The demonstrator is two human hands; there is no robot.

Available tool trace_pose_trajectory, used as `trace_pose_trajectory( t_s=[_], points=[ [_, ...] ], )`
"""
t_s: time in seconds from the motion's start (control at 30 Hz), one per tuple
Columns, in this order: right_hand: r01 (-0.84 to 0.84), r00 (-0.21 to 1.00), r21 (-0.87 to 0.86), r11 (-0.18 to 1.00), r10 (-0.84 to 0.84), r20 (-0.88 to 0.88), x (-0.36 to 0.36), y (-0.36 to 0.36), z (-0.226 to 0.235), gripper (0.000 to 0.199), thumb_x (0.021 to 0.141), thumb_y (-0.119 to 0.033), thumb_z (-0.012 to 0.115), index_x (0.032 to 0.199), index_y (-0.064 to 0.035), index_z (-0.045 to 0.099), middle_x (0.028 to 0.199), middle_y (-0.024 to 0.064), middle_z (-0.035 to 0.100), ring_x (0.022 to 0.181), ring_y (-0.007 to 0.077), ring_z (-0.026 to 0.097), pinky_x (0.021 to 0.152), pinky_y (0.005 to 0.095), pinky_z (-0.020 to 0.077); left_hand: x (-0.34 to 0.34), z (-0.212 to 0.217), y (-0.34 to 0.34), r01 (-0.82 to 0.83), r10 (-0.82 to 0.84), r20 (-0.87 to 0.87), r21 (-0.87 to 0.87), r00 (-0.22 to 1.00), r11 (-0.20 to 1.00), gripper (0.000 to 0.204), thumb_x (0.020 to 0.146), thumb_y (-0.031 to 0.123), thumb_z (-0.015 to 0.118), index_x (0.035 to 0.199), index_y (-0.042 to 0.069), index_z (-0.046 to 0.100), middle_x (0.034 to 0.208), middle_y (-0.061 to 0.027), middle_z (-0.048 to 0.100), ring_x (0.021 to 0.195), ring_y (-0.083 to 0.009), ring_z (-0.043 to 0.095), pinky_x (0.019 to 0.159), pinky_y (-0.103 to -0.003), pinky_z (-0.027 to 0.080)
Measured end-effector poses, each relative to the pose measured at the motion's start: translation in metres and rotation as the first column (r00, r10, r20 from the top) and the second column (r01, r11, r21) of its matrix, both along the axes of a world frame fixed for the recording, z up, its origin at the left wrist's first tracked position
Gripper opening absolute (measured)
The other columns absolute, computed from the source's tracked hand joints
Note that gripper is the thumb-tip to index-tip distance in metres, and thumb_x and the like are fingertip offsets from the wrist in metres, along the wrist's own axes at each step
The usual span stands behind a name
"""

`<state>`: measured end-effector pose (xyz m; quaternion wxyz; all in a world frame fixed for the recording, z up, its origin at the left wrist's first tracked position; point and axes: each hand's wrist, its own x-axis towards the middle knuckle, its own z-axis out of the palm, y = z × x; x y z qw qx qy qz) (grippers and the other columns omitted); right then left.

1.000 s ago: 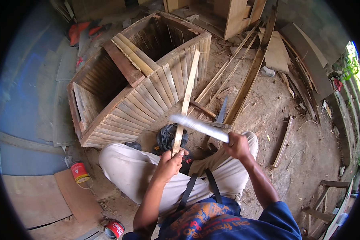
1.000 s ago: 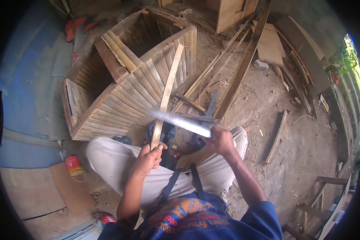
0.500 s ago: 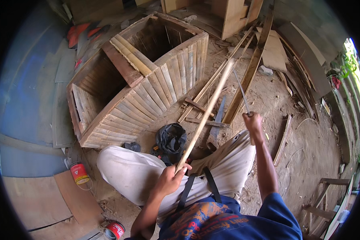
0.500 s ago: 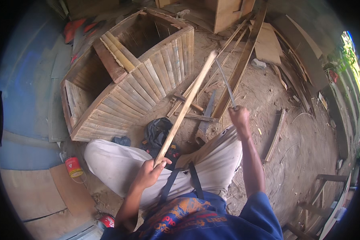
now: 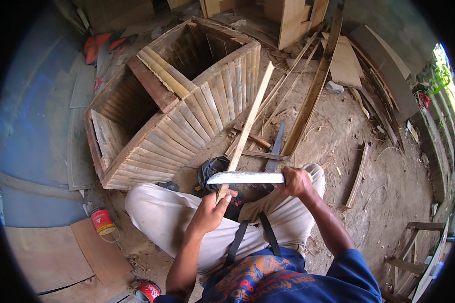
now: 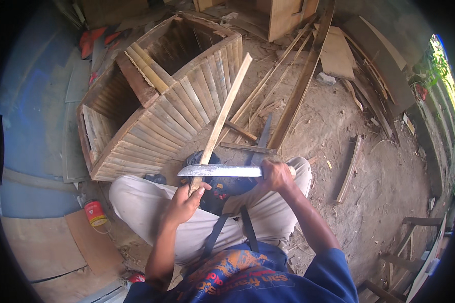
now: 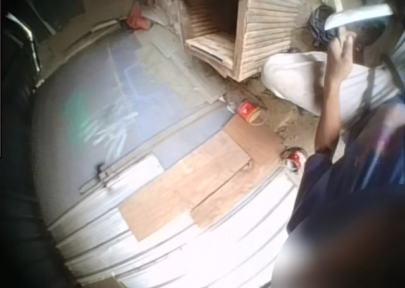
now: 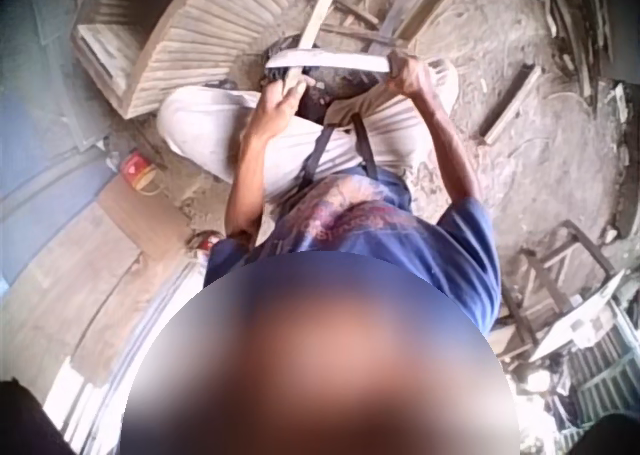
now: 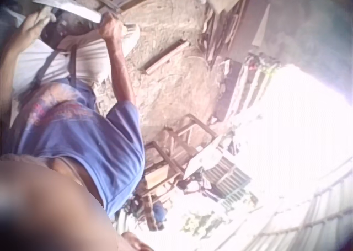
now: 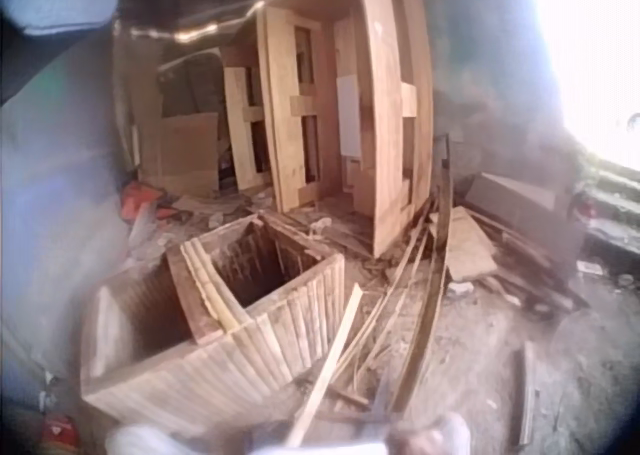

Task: The person sits on the floor and assembles a wooden structure using a hand saw, hammer, and nails. They cut wooden slats to size, position them into the frame, and hammer nails to secure them.

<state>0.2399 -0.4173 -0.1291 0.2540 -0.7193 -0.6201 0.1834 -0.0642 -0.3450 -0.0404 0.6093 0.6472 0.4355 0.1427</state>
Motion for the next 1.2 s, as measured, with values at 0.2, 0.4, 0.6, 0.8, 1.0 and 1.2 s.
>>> trace_pose_trajectory(
  t_s=[0.2,0.4,0.6,0.8,1.0,1.2],
  points=[
    [0.188,0.976,0.012,0.982,-0.189,0.111,0.027,0.022,0.004,0.027,0.071,-0.02,0.08,0.09,-0.0049,0.068,0.079,0.016,0.07,0.075,0.0371,0.07,0.068,0.0438,0.0562,-0.006,0.001,-0.005,0.0,0.0,-0.005,-0.088,1.0,0.996,0.025,0.106,0.023,0.053,0.11,0.004,0.068,0.066,0.0017,0.048,0.057,-0.0069,0.041,0.053,-0.028,0.036],
    [0.408,0.794,-0.226,0.884,-0.466,-0.391,0.076,0.045,-0.04,0.019,0.09,-0.02,0.07,0.089,-0.0013,0.071,0.077,0.0143,0.071,0.061,0.0224,0.068,0.055,0.0384,0.0545,-0.025,-0.005,-0.026,0.05,-0.048,0.029,-0.055,0.998,0.997,0.024,0.105,0.024,0.054,0.115,0.006,0.068,0.067,0.0086,0.042,0.06,-0.0021,0.038,0.053,-0.023,0.032],
    [0.757,0.549,-0.177,0.628,-0.76,-0.347,0.16,0.054,-0.043,0.034,0.09,-0.03,0.074,0.069,-0.006,0.062,0.057,0.0011,0.055,0.047,0.0133,0.054,0.045,0.0327,0.0453,-0.05,0.007,-0.049,-0.024,0.062,0.122,-0.287,0.991,0.958,0.026,0.106,0.026,0.053,0.12,0.007,0.064,0.064,0.0112,0.038,0.053,0.0005,0.034,0.047,-0.02,0.028],
    [0.488,0.628,-0.289,0.824,-0.561,-0.538,0.066,0.037,-0.064,0.037,0.091,-0.035,0.076,0.072,-0.0076,0.061,0.062,0.001,0.059,0.051,0.0101,0.052,0.048,0.0299,0.0428,-0.014,-0.011,0.0,-0.351,0.363,0.058,-0.152,0.93,0.924,0.049,0.11,0.046,0.037,0.112,0.004,0.062,0.064,0.005,0.04,0.054,-0.0042,0.037,0.048,-0.024,0.032],
    [0.465,0.827,-0.338,0.818,-0.538,-0.163,-0.036,0.051,-0.147,0.039,0.082,-0.034,0.079,0.098,0.0002,0.071,0.083,0.0175,0.073,0.078,0.0336,0.072,0.074,0.0441,0.0562,-0.002,-0.013,0.006,-0.347,0.397,-0.076,0.355,0.915,0.868,0.042,0.104,0.042,0.055,0.102,0.0,0.056,0.076,-0.0209,0.061,0.07,-0.0395,0.059,0.064,-0.046,0.046],
    [0.365,0.919,-0.177,0.914,-0.384,-0.091,-0.065,0.051,-0.151,0.047,0.082,-0.025,0.074,0.12,0.0003,0.062,0.115,0.0258,0.065,0.109,0.0459,0.062,0.095,0.0498,0.0498,-0.007,-0.027,0.008,-0.415,0.422,0.051,0.324,0.905,0.85,0.026,0.102,0.028,0.062,0.102,0.003,0.055,0.074,-0.0071,0.058,0.061,-0.0161,0.053,0.056,-0.032,0.043]
  ],
)
